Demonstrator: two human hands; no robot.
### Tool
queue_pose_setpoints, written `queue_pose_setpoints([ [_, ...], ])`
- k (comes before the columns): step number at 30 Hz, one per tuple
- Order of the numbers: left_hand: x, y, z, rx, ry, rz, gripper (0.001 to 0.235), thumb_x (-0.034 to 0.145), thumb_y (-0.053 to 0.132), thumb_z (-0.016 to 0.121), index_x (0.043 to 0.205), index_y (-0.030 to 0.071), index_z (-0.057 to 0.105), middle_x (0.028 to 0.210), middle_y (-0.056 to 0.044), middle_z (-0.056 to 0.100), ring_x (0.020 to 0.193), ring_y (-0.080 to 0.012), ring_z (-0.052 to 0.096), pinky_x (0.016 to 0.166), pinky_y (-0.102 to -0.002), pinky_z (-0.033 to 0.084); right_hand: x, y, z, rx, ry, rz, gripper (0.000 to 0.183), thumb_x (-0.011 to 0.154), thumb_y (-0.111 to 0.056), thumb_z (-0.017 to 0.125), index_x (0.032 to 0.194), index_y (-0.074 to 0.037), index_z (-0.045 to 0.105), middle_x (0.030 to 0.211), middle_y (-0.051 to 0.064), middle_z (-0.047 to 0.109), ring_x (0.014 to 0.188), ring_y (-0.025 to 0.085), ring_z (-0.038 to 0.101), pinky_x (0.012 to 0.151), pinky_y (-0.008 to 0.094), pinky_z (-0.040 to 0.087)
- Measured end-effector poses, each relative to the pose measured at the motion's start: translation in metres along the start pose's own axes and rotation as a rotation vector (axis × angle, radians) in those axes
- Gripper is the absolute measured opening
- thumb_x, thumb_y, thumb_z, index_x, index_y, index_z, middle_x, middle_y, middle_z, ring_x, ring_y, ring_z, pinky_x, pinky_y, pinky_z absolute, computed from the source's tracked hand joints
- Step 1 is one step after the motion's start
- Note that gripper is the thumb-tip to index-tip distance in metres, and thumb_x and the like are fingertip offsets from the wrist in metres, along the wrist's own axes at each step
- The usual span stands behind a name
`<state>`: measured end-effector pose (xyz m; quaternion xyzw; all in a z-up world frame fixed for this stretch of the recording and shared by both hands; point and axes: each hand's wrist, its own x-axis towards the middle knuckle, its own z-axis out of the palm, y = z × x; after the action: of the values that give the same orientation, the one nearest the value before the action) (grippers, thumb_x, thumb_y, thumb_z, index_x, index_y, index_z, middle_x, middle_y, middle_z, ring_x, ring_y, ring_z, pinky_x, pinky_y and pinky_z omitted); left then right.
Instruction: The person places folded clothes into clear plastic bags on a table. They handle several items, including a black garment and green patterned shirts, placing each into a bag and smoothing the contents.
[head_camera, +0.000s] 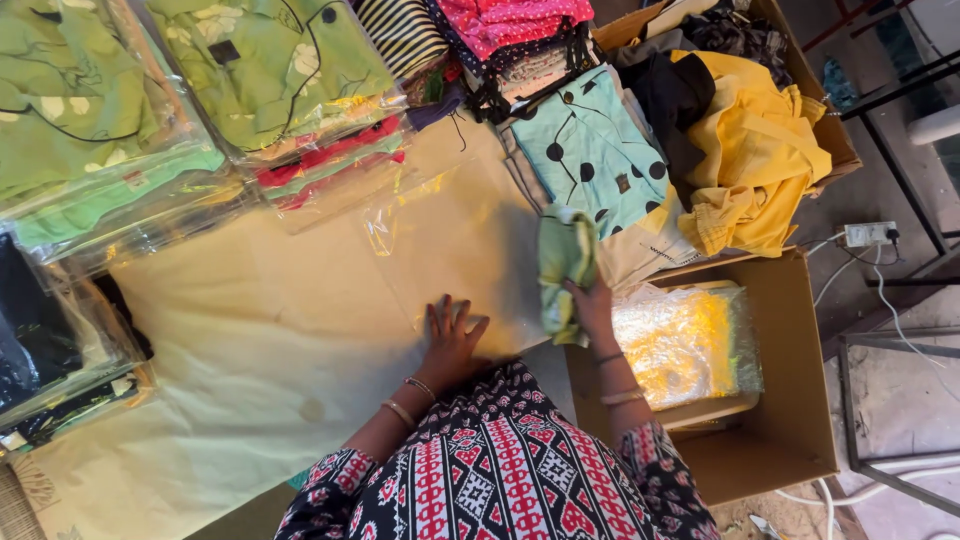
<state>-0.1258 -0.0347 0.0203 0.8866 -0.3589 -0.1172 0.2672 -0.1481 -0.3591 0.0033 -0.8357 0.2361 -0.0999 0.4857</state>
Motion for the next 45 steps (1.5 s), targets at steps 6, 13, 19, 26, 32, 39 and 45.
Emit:
queue_pose_setpoints([
  [6,0.011,-0.006,0.008,0.113,0.162,0.027,0.047,0.084,0.040,0.070,0.123,0.013,0.065,0.146,-0.026,0.043,0.142,-0.0554,0.024,0.113,-0.078,0.012,-0.043,-0.024,-0.063,0.029,0.070,0.099,0.057,0.086,-0.014,0.077,0.137,0.001,0.056,0.113,0.015,0.075,0.102,0.021,0.072,0.089,0.034,0.056],
  [13,0.020,-0.025,0.030,0.305,0.144,0.128,0.023,0.093,0.014,0.059,0.113,0.006,0.064,0.133,-0.020,0.058,0.140,-0.0425,0.047,0.123,-0.053,0.036,-0.089,-0.025,-0.066,-0.085,0.025,0.213,0.055,0.087,-0.014,0.077,0.136,-0.001,0.058,0.105,0.017,0.076,0.093,0.020,0.074,0.082,0.035,0.058],
  [19,0.030,-0.026,0.025,0.499,0.244,0.250,0.037,0.089,0.020,0.056,0.122,0.005,0.063,0.108,-0.015,0.067,0.116,-0.0351,0.061,0.095,-0.051,0.051,-0.127,-0.060,-0.032,-0.049,-0.121,0.043,0.042,0.087,-0.011,0.074,0.126,-0.005,0.063,0.107,0.018,0.074,0.097,0.032,0.072,0.084,0.038,0.058],
  [26,0.036,-0.034,0.027,0.436,0.150,0.221,0.052,0.088,0.016,0.057,0.136,-0.001,0.059,0.095,-0.012,0.067,0.093,-0.0274,0.066,0.070,-0.039,0.058,-0.137,-0.088,-0.015,-0.410,-0.298,-0.102,0.062,0.077,-0.006,0.069,0.136,-0.014,0.055,0.125,0.014,0.065,0.103,0.041,0.066,0.083,0.048,0.054],
  [32,0.042,-0.036,0.015,0.172,0.211,0.083,0.038,0.087,0.017,0.064,0.121,0.003,0.066,0.096,-0.010,0.067,0.090,-0.0269,0.067,0.070,-0.040,0.058,-0.146,-0.110,-0.014,-0.476,-0.399,-0.137,0.063,0.077,-0.006,0.068,0.137,-0.017,0.053,0.124,0.013,0.064,0.104,0.041,0.066,0.082,0.048,0.054],
  [39,0.048,-0.008,-0.038,0.015,0.364,0.021,0.024,0.087,0.020,0.072,0.107,0.008,0.074,0.097,-0.006,0.067,0.092,-0.0246,0.067,0.074,-0.041,0.057,-0.145,-0.123,-0.011,-0.477,-0.387,-0.105,0.061,0.080,-0.006,0.066,0.139,-0.017,0.054,0.123,0.013,0.065,0.103,0.039,0.066,0.082,0.048,0.055],
  [45,0.046,0.028,-0.067,0.046,0.431,0.332,0.032,0.085,0.018,0.073,0.114,0.005,0.072,0.112,-0.009,0.068,0.111,-0.0275,0.066,0.092,-0.040,0.054,-0.124,-0.112,0.015,-0.548,-0.324,-0.197,0.061,0.078,-0.005,0.064,0.137,-0.006,0.050,0.122,0.017,0.062,0.099,0.039,0.066,0.079,0.048,0.054],
])
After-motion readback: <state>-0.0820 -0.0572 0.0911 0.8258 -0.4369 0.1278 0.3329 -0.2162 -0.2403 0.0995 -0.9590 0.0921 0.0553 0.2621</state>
